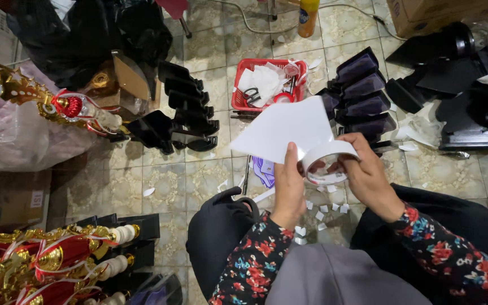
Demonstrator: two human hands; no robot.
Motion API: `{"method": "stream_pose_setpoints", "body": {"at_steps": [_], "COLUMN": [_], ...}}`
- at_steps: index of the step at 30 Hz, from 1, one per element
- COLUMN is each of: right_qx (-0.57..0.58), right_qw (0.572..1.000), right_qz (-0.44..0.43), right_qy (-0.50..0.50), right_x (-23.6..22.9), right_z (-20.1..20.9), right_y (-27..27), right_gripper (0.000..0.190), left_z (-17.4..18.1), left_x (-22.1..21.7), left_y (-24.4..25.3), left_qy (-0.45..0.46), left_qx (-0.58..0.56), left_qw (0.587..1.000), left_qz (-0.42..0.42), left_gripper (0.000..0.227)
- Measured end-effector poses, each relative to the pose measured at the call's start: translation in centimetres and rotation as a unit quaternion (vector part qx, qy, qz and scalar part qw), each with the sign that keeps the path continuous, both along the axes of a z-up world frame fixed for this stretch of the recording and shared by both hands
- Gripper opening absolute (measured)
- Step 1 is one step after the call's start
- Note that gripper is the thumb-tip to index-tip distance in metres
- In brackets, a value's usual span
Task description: The person sits on the floor and assembles trophies by peeling backing from purple paper labels and attaching them to black plastic bases. They handle multiple labels and bases, using clear tape to secure the labels onto the trophy stands.
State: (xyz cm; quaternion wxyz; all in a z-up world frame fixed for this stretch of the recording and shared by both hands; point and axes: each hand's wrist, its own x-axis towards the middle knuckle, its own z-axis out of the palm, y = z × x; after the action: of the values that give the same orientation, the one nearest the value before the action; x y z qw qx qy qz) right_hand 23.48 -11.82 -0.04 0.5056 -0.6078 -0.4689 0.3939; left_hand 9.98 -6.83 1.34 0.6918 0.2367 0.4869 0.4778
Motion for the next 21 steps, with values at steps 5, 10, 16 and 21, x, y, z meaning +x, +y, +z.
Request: {"method": "stream_pose_setpoints", "body": {"at_steps": [5, 10, 16, 21], "right_qx": [-0.03, 0.1, 0.192, 0.189], "right_qw": [0.999, 0.986, 0.978, 0.98], "right_qz": [0.028, 0.132, 0.04, 0.027], "right_qy": [-0.015, 0.009, -0.065, 0.053], "right_x": [-0.8, -0.6, -1.0, -1.1], "right_z": [-0.2, 2.8, 2.2, 2.0], "right_y": [0.2, 0.0, -0.1, -0.2], "right_gripper": [0.036, 0.044, 0.035, 0.025], "left_z": [0.4, 2.0, 1.7, 1.4], "left_x": [0.9, 0.0, -0.3, -0.4], "left_y": [-0.9, 1.1, 1.1, 1.6], "left_qy": [0.022, -0.018, -0.044, -0.047], "left_qx": [-0.046, -0.034, -0.05, -0.093], "left_qw": [0.997, 0.988, 0.978, 0.976], "left_qz": [0.056, 0.148, 0.199, 0.192], "left_gripper": [0.04, 0.03, 0.028, 0.03]}}
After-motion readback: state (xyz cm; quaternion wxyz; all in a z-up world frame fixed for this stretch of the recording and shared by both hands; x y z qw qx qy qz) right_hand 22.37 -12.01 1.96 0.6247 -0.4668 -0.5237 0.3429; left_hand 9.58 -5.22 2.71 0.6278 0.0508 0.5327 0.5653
